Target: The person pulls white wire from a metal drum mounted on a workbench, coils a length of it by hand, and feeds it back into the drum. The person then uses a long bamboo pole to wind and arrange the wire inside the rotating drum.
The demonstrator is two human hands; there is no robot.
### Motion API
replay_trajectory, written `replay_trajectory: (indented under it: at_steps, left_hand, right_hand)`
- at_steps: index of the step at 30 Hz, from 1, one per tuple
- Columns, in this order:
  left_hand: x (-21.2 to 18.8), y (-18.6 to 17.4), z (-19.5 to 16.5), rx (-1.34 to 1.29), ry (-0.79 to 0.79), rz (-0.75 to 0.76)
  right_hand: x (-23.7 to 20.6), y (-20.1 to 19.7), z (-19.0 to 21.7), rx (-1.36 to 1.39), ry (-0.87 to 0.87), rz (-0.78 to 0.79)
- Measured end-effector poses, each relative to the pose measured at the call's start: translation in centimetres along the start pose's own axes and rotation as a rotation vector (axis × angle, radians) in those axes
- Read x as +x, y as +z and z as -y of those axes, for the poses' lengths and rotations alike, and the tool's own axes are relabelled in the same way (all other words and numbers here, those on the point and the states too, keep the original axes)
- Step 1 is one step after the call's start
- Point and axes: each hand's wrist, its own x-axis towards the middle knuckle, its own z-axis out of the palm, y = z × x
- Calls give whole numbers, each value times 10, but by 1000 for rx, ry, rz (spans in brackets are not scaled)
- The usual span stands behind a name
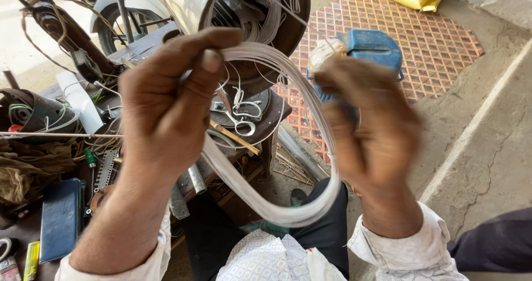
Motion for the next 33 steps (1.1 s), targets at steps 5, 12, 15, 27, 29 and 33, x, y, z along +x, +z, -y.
replay_trajectory:
  at_steps: [5,12,15,27,29,33]
  left_hand:
    - [-1,-11,4,-130,17,-14]
    - [-12,0,2,-176,-44,-64]
    - [-21,3,3,-182,-42,-54]
    - [-40,56,1,137,-183,231]
    - [-44,49,0,-86,-144,175]
    - [-47,36,6,-246,-266,56]
  right_hand:
    - [-19,-28,-33,427,369,-183]
    - [-93,-13,-36,752,714,72]
    - [-109,-15,-34,665,768,-21]
    - [-6,-24,-8,181,284,399]
    - [-5,-20,-9,321,339,379]
    - [-26,-12,-13,281,219,112]
